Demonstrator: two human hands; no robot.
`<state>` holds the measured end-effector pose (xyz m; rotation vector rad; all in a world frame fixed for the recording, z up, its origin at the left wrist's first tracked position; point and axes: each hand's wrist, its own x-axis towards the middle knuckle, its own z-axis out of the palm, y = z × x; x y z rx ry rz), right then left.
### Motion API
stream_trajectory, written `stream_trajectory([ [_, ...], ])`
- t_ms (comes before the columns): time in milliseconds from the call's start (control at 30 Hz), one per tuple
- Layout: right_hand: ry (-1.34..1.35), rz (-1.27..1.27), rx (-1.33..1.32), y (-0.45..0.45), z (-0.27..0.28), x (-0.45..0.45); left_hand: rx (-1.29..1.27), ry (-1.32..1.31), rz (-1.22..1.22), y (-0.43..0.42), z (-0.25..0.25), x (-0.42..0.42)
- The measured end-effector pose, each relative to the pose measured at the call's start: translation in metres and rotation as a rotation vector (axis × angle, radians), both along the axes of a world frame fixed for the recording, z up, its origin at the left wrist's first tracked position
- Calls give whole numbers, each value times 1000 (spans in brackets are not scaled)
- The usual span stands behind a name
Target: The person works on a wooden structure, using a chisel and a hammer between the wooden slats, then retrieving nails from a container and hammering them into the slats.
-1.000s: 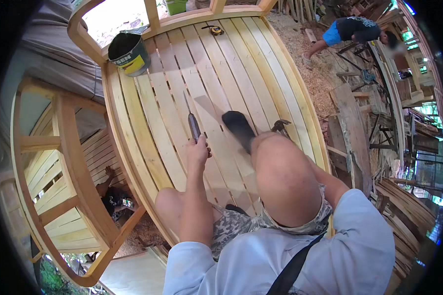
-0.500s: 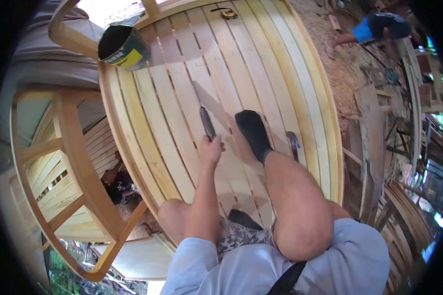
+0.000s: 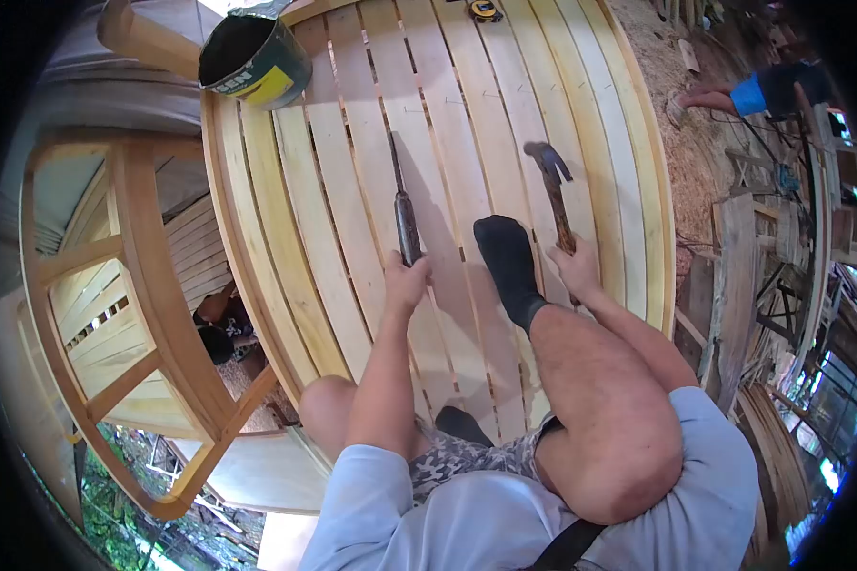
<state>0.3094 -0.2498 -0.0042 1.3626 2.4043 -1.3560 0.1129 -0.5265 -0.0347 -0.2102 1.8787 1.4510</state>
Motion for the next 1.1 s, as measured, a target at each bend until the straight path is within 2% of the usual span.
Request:
stream_trajectory([
  [67, 66, -20, -124, -5, 8, -29, 178, -273, 185, -7, 2, -10],
  [100, 62, -16, -128, -11, 13, -40, 174, -276, 190, -13, 2, -12],
  [167, 150, -25, -167, -19, 19, -62, 483, -509, 205, -17, 3, -19],
  [267, 149, -29, -271, -27, 12, -75, 519, -536, 162, -8, 2, -15],
  [333, 145, -19, -250, -30, 14, -75, 539, -557, 117, -6, 2, -11],
  [500, 132, -19, -255, -25, 11, -64, 325, -352, 104, -3, -9, 4],
  [733, 89, -1, -174, -14, 8, -46, 149, -321, 44, 3, -10, 3],
  [833, 88, 34, -135, -8, 14, -49, 20, -228, -18, 1, -14, 4],
  [933, 99, 104, -84, 1, 31, -70, 2, -223, -16, 2, -8, 1],
  [1000, 97, 133, -59, 6, 57, -89, -34, -254, -39, 8, 9, -2],
  [1100, 186, 189, -85, 12, 93, -116, -69, -231, -30, 13, 10, 1],
])
